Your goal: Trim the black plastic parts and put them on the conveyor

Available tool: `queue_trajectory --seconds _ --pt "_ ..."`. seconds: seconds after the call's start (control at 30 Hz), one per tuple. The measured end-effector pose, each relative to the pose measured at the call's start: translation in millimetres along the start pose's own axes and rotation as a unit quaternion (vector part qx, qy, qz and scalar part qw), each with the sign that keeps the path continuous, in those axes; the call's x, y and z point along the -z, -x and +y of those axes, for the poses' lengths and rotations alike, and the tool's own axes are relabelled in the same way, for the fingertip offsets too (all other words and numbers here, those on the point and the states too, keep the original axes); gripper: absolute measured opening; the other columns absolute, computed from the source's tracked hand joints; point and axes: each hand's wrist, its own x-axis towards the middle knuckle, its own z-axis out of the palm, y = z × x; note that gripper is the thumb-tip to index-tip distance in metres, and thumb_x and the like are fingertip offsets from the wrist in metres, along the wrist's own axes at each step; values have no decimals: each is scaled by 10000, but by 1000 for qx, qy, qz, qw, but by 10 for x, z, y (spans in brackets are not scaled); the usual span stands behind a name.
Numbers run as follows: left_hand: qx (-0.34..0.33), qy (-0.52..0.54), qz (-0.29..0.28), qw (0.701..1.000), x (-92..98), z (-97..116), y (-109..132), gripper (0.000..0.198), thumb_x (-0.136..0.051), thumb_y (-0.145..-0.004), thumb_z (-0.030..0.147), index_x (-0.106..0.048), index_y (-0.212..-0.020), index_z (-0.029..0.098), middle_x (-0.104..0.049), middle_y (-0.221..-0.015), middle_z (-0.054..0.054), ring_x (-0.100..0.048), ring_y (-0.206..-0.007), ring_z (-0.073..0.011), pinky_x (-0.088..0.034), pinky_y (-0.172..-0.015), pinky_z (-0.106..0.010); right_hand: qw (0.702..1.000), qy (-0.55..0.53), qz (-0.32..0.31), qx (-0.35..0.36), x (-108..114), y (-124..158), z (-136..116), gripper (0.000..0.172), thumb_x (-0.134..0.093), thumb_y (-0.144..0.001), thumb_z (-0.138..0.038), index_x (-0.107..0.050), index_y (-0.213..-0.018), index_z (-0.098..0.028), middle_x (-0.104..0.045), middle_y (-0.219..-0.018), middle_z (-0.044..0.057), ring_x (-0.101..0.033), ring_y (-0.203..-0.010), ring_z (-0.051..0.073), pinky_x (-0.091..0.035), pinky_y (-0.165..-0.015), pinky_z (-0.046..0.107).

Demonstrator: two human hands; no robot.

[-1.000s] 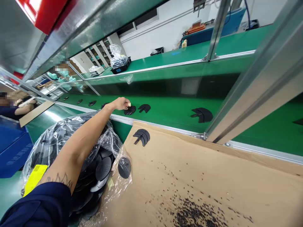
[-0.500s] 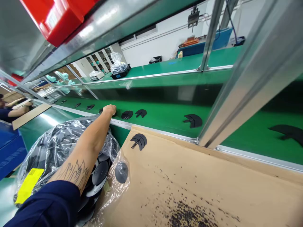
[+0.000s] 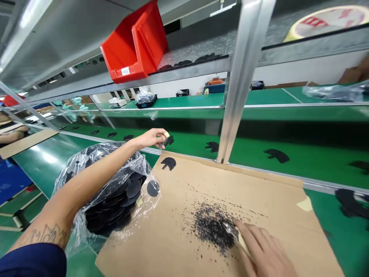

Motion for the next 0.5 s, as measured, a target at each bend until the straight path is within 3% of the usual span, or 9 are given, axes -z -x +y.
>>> queue_trajectory --seconds 0.07,0.1,0.17,0.23,0.33,0.4,0.43,0.5 --pt "-38 86 -64 994 -274 196 335 149 -552 -963 168 -638 -1081 136 -742 -854 -51 -758 -723 -150 -611 -700 -279 999 -40 10 5 65 -103 -125 404 -444 -957 -228 -580 -1337 -245 -724 -1059 102 -700 -926 248 -573 -772 355" --pt "-62 158 -122 978 -440 285 510 143 -552 -968 186 -645 -1060 129 -737 -842 -59 -753 -711 -156 -610 -698 -295 997 -70 15 -7 94 -142 -187 395 -434 -961 -206 -589 -1322 -241 -712 -1060 109 -700 -940 236 -573 -774 335" --pt "-101 284 -235 924 -817 453 844 122 -602 -949 200 -657 -1033 130 -733 -874 -68 -744 -704 -150 -607 -724 -315 991 -128 19 -41 140 -200 -293 358 -477 -968 -240 -606 -1302 -236 -679 -1076 126 -697 -946 225 -571 -766 313" --pt "-104 344 -322 876 -1220 606 1119 130 -649 -926 193 -655 -1043 136 -727 -913 -71 -719 -636 -122 -597 -702 -303 981 -179 25 -73 161 -240 -359 319 -562 -952 -341 -641 -1242 -234 -659 -1091 131 -693 -949 235 -570 -788 323" --pt "-103 391 -362 840 -1703 746 1379 97 -614 -949 167 -615 -1043 141 -706 -899 -56 -703 -625 -101 -575 -685 -265 960 -266 -10 -91 149 -272 -394 243 -602 -928 -424 -685 -1072 -247 -696 -1002 94 -699 -870 231 -571 -764 319" --pt "-118 369 -348 854 -1818 744 1478 101 -550 -990 199 -586 -1072 152 -703 -882 -53 -712 -668 -114 -573 -709 -264 943 -310 -47 -114 134 -277 -404 228 -596 -925 -436 -689 -1004 -244 -721 -921 72 -699 -796 218 -568 -703 296" --pt "-133 318 -318 883 -1798 707 1517 116 -517 -1006 221 -584 -1075 156 -705 -887 -58 -719 -712 -128 -571 -731 -268 936 -320 -52 -136 132 -278 -410 241 -601 -916 -450 -690 -988 -237 -728 -906 70 -699 -785 220 -568 -691 294" --pt "-149 109 -218 958 -1622 565 1577 163 -482 -1018 264 -611 -1030 165 -710 -913 -75 -722 -824 -166 -562 -786 -282 923 -330 -43 -192 146 -285 -428 282 -621 -887 -486 -688 -963 -223 -737 -910 77 -701 -805 239 -573 -708 307"
